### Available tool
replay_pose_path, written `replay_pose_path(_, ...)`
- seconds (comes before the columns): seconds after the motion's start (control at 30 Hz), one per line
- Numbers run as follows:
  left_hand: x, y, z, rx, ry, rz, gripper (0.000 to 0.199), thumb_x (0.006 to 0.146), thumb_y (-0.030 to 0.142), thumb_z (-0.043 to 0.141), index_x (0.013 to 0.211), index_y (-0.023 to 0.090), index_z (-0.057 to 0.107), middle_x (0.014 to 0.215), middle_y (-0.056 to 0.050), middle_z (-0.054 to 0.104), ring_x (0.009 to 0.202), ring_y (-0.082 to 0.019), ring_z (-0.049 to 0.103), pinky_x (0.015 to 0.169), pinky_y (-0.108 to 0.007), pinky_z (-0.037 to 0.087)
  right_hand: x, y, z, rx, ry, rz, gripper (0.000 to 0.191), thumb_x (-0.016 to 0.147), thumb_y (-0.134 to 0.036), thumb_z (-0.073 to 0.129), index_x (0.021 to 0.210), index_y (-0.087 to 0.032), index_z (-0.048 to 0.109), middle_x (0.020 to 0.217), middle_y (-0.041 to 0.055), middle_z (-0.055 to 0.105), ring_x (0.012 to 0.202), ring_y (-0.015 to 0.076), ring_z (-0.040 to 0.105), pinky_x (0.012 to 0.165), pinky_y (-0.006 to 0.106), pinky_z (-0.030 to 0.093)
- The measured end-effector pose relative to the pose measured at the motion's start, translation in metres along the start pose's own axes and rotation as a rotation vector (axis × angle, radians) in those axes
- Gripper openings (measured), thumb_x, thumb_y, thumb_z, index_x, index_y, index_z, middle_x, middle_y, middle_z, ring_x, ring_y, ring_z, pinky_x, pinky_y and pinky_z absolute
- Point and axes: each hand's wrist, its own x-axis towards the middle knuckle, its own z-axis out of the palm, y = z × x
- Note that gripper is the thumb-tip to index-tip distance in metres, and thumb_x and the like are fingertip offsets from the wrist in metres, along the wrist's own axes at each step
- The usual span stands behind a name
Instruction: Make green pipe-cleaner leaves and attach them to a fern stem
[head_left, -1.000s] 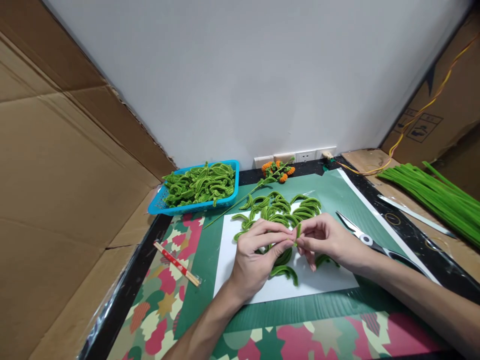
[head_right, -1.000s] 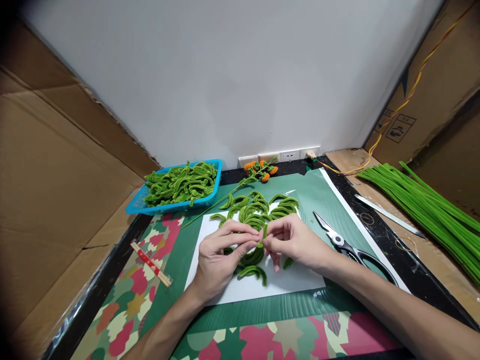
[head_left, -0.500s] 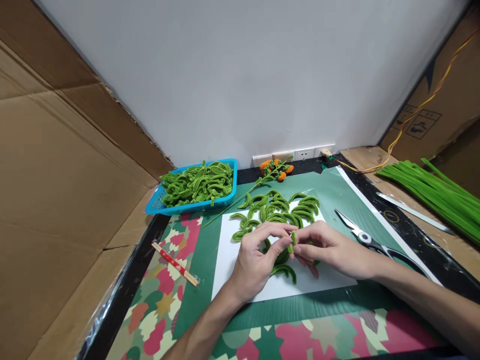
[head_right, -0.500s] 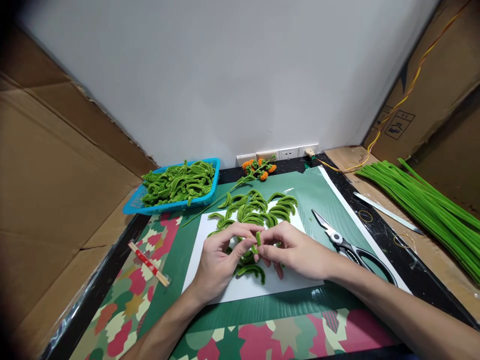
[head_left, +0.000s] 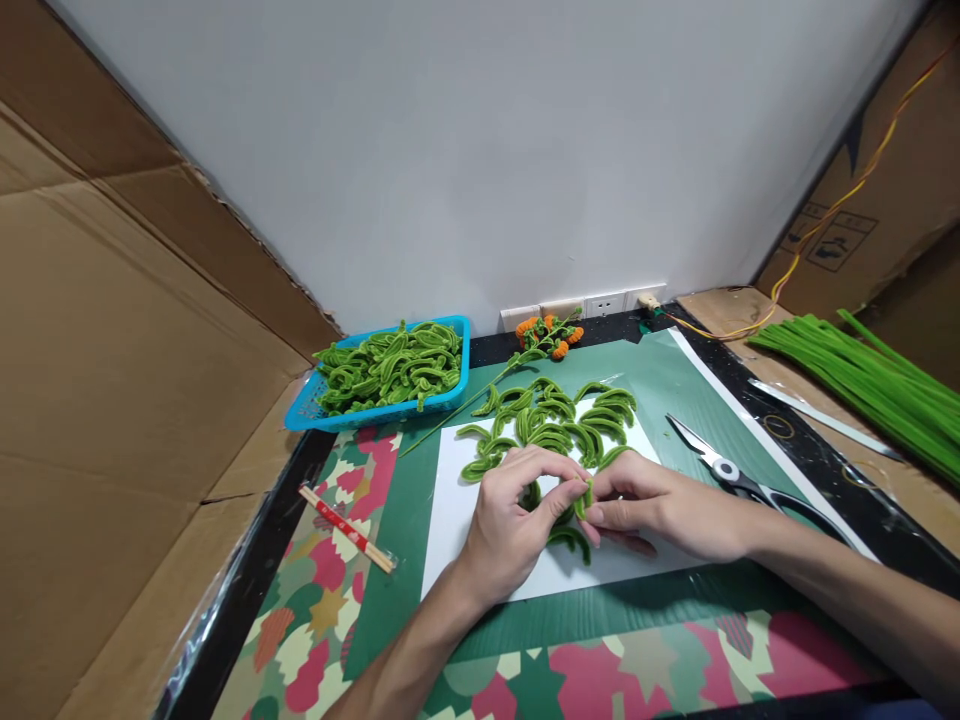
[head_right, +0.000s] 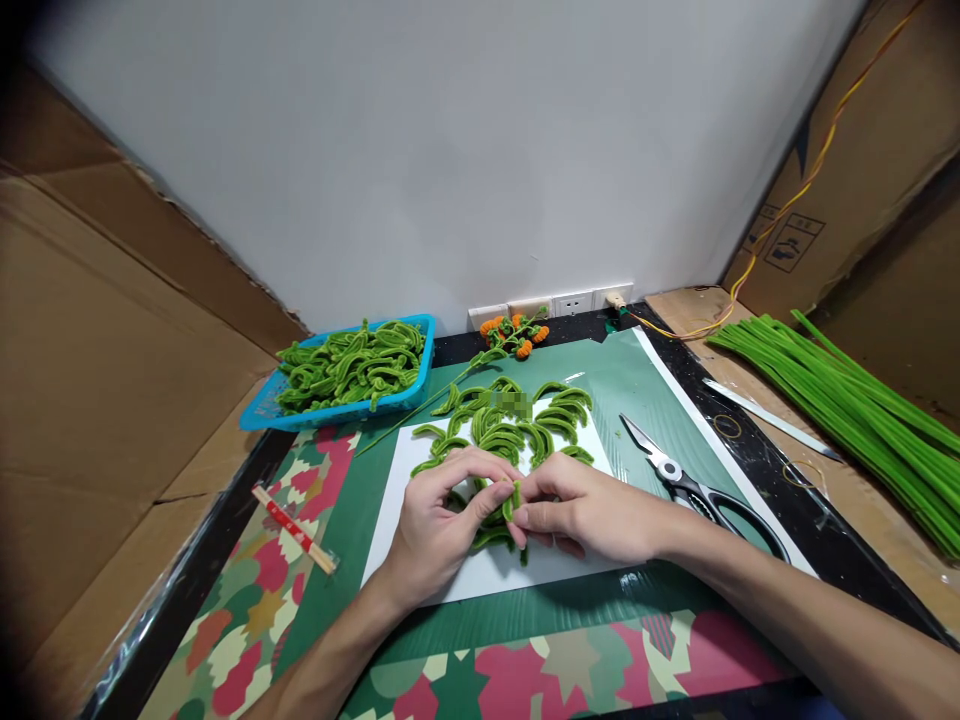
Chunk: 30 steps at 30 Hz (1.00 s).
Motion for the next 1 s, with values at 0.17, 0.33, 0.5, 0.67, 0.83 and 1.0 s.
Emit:
replay_pose_path(0.17,0.001,0.003,-0.003,0.018,0.039,0.050,0.005,0.098,0.023,0.077,0.097,0.022,0.082,0.099,-0.004,0.086,0.093,-0.022,0.077,0.093,-0.038,0.055,0.003,0.001,0.003,0.027,0.094,-0.036,0.043,0.097,-0.057,0.070,0.088,-0.016,0.072,0.062,-0.0055,0.051,0.050,0.0094,0.042,0.048,0.024,0.031)
replay_pose_path(0.33,0.000,0.002,-0.003,0.021,0.037,0.035,0.012,0.098,0.023,0.078,0.109,0.023,0.084,0.109,-0.006,0.085,0.103,-0.024,0.077,0.096,-0.039,0.057,0.006,0.003,0.003,-0.011,0.226,-0.087,0.050,0.095,-0.062,0.072,0.072,-0.018,0.064,0.059,-0.0045,0.050,0.048,0.0093,0.042,0.046,0.024,0.031)
replay_pose_path(0.5,-0.001,0.001,-0.003,0.050,0.062,-0.014,0.011,0.102,0.026,0.072,0.102,0.021,0.082,0.108,-0.005,0.084,0.104,-0.023,0.076,0.096,-0.037,0.055,0.007,0.002,0.004,-0.104,0.279,-0.164,0.052,0.101,-0.060,0.065,0.073,-0.017,0.067,0.061,-0.0023,0.054,0.053,0.0110,0.046,0.049,0.025,0.034)
replay_pose_path(0.67,-0.002,0.001,-0.003,0.016,0.077,-0.174,0.017,0.107,0.032,0.063,0.106,0.021,0.075,0.095,-0.002,0.078,0.089,-0.018,0.072,0.082,-0.030,0.054,0.001,-0.002,0.005,-0.357,0.550,-0.328,0.027,0.103,-0.046,0.068,0.103,-0.020,0.077,0.084,0.0033,0.072,0.068,0.0156,0.060,0.058,0.026,0.045)
replay_pose_path(0.83,-0.002,-0.001,0.000,0.063,0.050,-0.133,0.013,0.106,0.028,0.065,0.108,0.021,0.075,0.100,-0.002,0.078,0.091,-0.018,0.071,0.081,-0.027,0.053,-0.003,0.003,0.003,-0.492,0.652,-0.482,0.023,0.103,-0.037,0.070,0.122,-0.024,0.070,0.099,0.0057,0.076,0.072,0.0171,0.069,0.065,0.029,0.057)
replay_pose_path(1.0,-0.002,-0.002,0.002,-0.014,0.052,-0.175,0.015,0.104,0.030,0.068,0.106,0.020,0.079,0.098,-0.003,0.080,0.087,-0.018,0.072,0.079,-0.026,0.055,-0.001,0.009,0.003,-0.611,0.666,-0.576,0.016,0.105,-0.028,0.067,0.120,-0.023,0.070,0.102,0.0066,0.079,0.081,0.0190,0.075,0.073,0.031,0.063)
